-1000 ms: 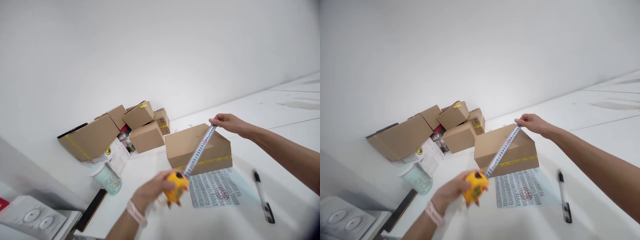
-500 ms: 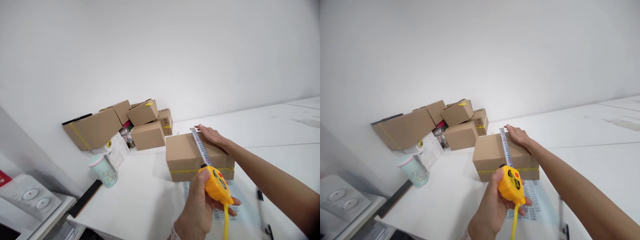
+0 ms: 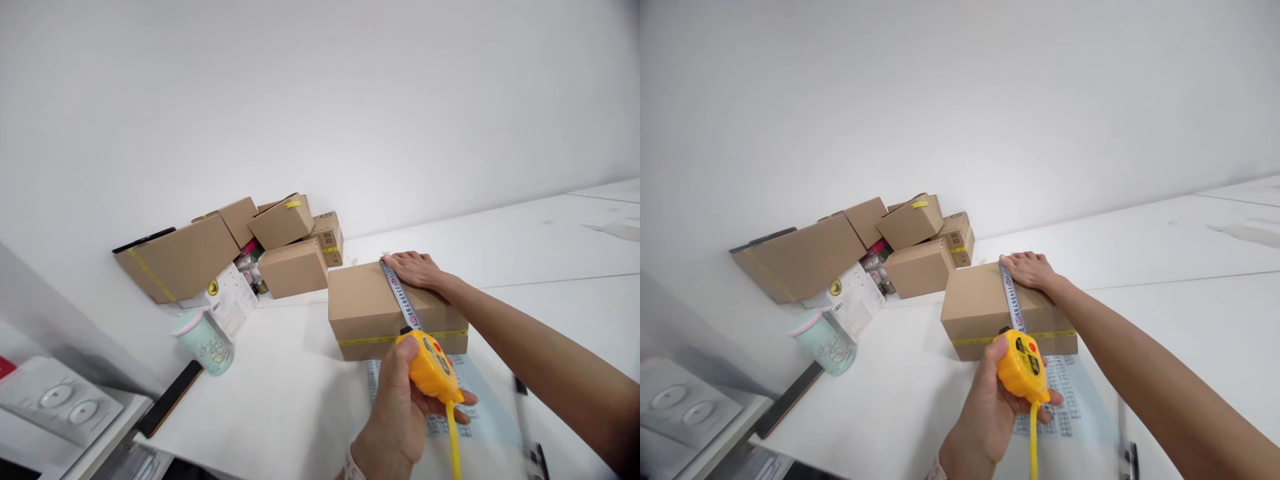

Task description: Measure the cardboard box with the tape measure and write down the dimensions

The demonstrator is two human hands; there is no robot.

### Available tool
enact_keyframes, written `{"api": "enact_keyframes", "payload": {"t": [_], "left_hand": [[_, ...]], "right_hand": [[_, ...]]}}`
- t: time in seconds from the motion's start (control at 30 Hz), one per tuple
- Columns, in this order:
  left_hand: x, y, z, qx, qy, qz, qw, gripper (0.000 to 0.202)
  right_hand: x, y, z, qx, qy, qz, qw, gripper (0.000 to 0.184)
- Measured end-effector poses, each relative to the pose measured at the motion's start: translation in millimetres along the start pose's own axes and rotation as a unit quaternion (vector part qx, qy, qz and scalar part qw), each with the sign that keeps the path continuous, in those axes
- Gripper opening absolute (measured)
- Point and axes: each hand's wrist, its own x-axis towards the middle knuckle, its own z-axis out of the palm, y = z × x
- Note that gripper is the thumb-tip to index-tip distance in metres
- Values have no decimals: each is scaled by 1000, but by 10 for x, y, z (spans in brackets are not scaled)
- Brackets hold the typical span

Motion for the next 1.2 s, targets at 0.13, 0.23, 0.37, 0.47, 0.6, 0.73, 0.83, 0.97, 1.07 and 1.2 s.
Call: {"api": "enact_keyframes", "payload": {"t": [0.13,0.23,0.37,0.47,0.6,0.73,0.83,0.97,1.07,1.2], "left_hand": [[-16,-18,9,11,4,-1,1000,80],[-142,-18,-130,36,-10,35,999,76],[-389,29,-618,75,63,179,979,78],[-432,90,-1026,109,159,246,950,74],[-263,213,-1286,116,162,209,957,66],[-78,532,-1232,126,115,222,960,67],[39,868,-1128,145,83,243,955,67],[157,1119,-992,172,73,248,951,65],[77,1003,-869,182,74,277,941,61],[-222,497,-680,172,9,250,953,64]], "right_hand": [[-39,-70,-46,47,42,-6,998,50],[-150,-37,-219,103,134,15,985,55],[-543,308,-411,195,288,107,931,62],[-975,580,-345,248,262,172,917,62],[-1368,516,-191,364,90,182,909,68],[-1260,161,-351,289,87,112,947,62],[-985,-4,-578,205,146,105,962,59],[-682,11,-661,117,171,126,970,49],[-588,101,-584,112,193,98,970,43],[-574,150,-533,81,220,-30,972,32]]}}
